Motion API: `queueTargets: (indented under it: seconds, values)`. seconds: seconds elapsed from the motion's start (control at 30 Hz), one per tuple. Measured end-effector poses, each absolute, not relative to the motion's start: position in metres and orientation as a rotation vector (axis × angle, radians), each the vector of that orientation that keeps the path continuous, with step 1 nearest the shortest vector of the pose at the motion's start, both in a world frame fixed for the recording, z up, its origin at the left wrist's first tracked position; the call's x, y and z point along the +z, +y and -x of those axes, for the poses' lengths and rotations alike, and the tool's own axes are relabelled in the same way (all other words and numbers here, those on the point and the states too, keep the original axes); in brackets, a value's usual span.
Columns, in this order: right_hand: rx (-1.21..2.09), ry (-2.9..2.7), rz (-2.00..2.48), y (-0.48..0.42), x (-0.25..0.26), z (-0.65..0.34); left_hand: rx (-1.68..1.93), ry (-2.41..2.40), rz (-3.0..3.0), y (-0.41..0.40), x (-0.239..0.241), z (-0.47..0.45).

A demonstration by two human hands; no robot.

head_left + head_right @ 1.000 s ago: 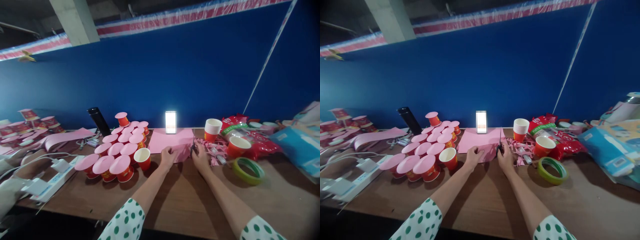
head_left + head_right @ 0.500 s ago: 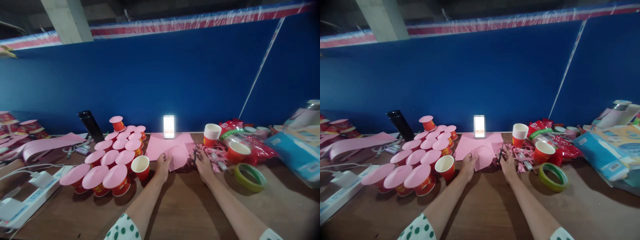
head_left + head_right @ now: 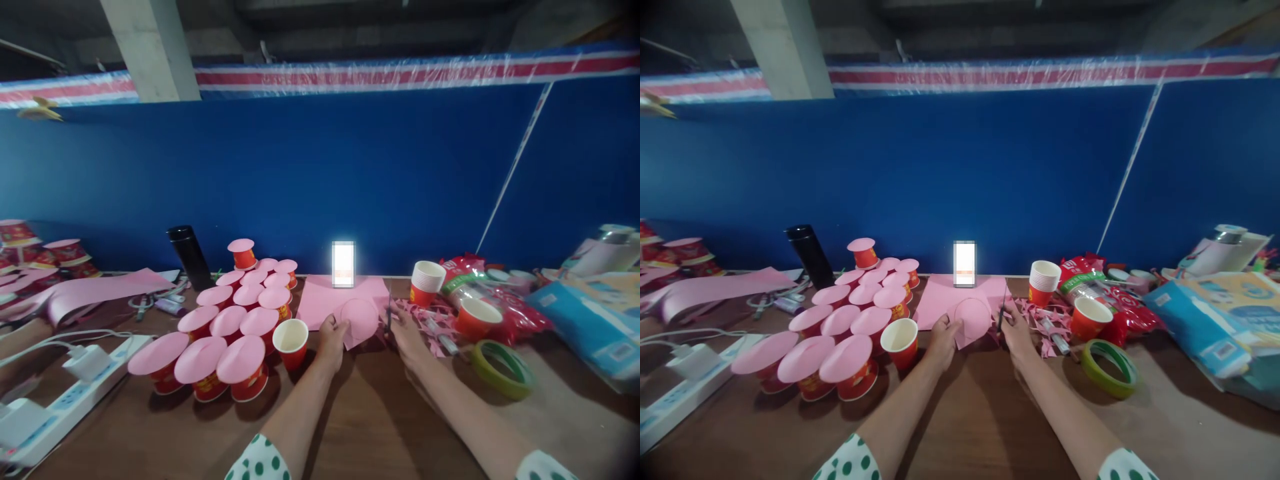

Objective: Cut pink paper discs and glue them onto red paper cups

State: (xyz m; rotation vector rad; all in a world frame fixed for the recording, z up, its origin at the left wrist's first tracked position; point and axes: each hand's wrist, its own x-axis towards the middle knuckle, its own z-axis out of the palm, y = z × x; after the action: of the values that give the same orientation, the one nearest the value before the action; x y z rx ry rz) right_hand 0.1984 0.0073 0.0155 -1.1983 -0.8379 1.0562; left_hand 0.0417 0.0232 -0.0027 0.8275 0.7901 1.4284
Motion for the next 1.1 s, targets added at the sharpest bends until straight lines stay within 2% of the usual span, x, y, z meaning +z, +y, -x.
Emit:
queueTargets:
  seconds: [0.27, 0.6, 0.73, 0.97, 1.1]
  values:
    - [1.086, -0.861, 1.046, 0.012, 0.014, -0.185, 1.458, 0.923, -0.862, 0.025, -0.001, -0.039]
    - [1.098, -0.783, 1.063, 0.008, 0.014, -0.19, 1.288, 0.69, -0.843, 0.012, 0.011, -0.044]
    - [1.087, -0.772, 1.038, 0.008, 0.012, -0.191, 1.298, 0.82, -1.019, 0.014, 0.007, -0.045]
    - [1.084, -0.815, 1.041, 0.009, 0.008, -0.192, 1.296, 1.335, -1.35, 0.012, 0.005, -0.047]
    - [1.063, -0.861, 1.065, 0.01, 0.006, -0.193, 1.294, 1.263, -1.313, 0.013, 0.007, -0.045]
